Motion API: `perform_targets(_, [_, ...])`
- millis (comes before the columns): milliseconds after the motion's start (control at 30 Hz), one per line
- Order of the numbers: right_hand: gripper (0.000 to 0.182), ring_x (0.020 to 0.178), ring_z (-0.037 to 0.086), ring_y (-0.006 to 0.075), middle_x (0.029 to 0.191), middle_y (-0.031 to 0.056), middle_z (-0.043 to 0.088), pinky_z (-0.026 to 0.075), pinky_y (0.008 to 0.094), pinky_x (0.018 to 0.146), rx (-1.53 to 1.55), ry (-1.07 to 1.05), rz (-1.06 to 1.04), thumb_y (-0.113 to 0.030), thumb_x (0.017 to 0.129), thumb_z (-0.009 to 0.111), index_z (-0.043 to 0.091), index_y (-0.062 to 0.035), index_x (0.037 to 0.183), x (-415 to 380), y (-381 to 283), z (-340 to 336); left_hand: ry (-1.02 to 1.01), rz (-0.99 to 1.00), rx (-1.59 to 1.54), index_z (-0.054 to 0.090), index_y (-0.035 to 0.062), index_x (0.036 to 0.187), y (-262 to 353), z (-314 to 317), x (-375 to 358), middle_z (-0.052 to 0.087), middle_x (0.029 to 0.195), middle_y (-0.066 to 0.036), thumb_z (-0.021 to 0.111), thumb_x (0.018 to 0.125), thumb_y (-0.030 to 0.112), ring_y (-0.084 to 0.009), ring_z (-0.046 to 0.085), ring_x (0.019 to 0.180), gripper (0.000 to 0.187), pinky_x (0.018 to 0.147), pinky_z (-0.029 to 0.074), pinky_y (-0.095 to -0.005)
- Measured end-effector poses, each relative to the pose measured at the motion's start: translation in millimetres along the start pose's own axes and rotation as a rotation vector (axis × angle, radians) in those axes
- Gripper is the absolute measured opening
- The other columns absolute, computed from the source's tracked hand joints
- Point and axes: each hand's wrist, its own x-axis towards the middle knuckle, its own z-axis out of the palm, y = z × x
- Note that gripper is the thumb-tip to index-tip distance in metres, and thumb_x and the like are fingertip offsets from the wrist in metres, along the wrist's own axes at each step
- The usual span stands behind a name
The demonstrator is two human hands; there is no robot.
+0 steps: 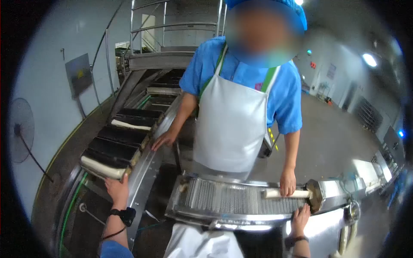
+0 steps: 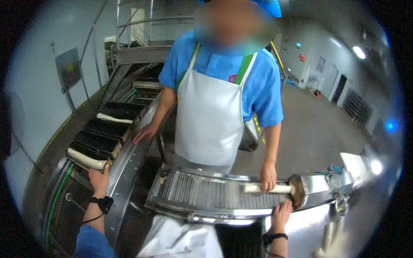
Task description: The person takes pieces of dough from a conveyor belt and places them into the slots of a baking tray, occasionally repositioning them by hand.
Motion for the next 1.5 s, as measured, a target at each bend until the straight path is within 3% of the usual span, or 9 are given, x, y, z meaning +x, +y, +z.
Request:
perform_targets(167, [0.056,0.135,0.035,0.0422,0.143,0.0297,0.040,0.025,0.0485,0.114,-0.020,-0.018,0.007,-0.022,0.094,0.049,0.038,0.0086,0.139,-1.7,2.6,4.0,-0.063,-0.011,0.035,0.027,-0.0264,0.134,-1.2,0.1,0.6,0.031,0.142,-0.041,0.058,0.089,0.056,-0.0469,0.030,0.137,0.099,0.117,0.023,-0.0469])
perform_targets(433, [0.056,0.133,0.037,0.0426,0.143,0.0293,0.041,0.027,0.0466,0.114,0.005,0.021,0.050,-0.018,0.094,0.054,0.038,0.0096,0.139,10.7,-3.5,4.2,-0.049,-0.023,0.069,0.029,-0.0259,0.133,3.1,-5.5,-1.9,0.034,0.141,-0.041,0.057,0.090,0.056,-0.0471,0.030,0.137,0.096,0.117,0.022,-0.0470])
perform_targets(567, [0.057,0.134,0.036,0.0419,0.144,0.0291,0.039,0.027,0.0465,0.114,0.009,0.013,0.070,-0.018,0.094,0.054,0.036,0.0095,0.140,8.4,-2.4,5.3,-0.053,0.020,0.046,0.035,-0.0243,0.131,4.9,-5.4,-2.5,0.038,0.138,-0.041,0.059,0.089,0.053,-0.0485,0.033,0.135,0.091,0.116,0.023,-0.0468])
perform_targets(700, [0.059,0.136,0.035,0.0413,0.146,0.0288,0.036,0.027,0.0461,0.115,-0.054,0.039,-0.022,-0.020,0.096,0.052,0.032,0.0090,0.142,13.3,13.6,21.6,0.032,0.218,-0.010,0.047,-0.0227,0.120,-2.0,-3.7,-0.3,0.050,0.123,-0.038,0.063,0.088,0.048,-0.0463,0.046,0.119,0.079,0.106,0.032,-0.0480])
perform_targets(833, [0.059,0.138,0.032,0.0417,0.149,0.0285,0.031,0.026,0.0468,0.115,0.003,0.011,-0.014,-0.024,0.099,0.047,0.029,0.0087,0.144,21.7,6.3,20.2,-0.068,0.019,0.199,0.034,-0.0225,0.134,2.1,1.1,5.2,0.038,0.141,-0.036,0.056,0.090,0.056,-0.0440,0.034,0.135,0.093,0.116,0.024,-0.0431])
perform_targets(867, [0.061,0.139,0.030,0.0419,0.151,0.0291,0.028,0.026,0.0472,0.115,0.021,0.008,-0.010,-0.027,0.100,0.045,0.027,0.0085,0.145,22.1,-0.3,17.5,-0.138,-0.068,0.138,0.024,-0.0215,0.140,2.4,-1.1,4.2,0.028,0.148,-0.036,0.053,0.089,0.061,-0.0419,0.025,0.142,0.101,0.119,0.019,-0.0420])
perform_targets(1033, [0.064,0.141,0.027,0.0421,0.153,0.0281,0.024,0.025,0.0465,0.116,0.037,0.021,-0.088,-0.031,0.100,0.043,0.022,0.0058,0.148,27.2,-5.4,20.4,-0.169,-0.144,0.086,0.020,-0.0199,0.142,15.4,-14.0,-2.7,0.026,0.150,-0.033,0.056,0.088,0.061,-0.0409,0.022,0.143,0.104,0.118,0.020,-0.0444])
perform_targets(1233, [0.065,0.143,0.024,0.0401,0.155,0.0243,0.023,0.023,0.0458,0.117,-0.090,0.024,-0.028,-0.024,0.097,0.052,0.023,0.0028,0.149,35.4,-19.9,22.7,-0.163,-0.132,0.104,0.020,-0.0196,0.142,11.2,-8.3,-0.4,0.026,0.150,-0.033,0.056,0.087,0.061,-0.0409,0.023,0.143,0.104,0.117,0.022,-0.0452])
perform_targets(1500, [0.074,0.146,0.022,0.0322,0.155,0.0203,0.028,0.016,0.0495,0.119,-0.165,-0.143,-0.202,-0.004,0.079,0.057,0.031,0.0004,0.147,43.8,-32.3,22.1,-0.143,-0.083,0.147,0.023,-0.0217,0.139,7.5,-4.9,2.7,0.027,0.148,-0.037,0.056,0.087,0.061,-0.0434,0.026,0.141,0.103,0.117,0.023,-0.0460])
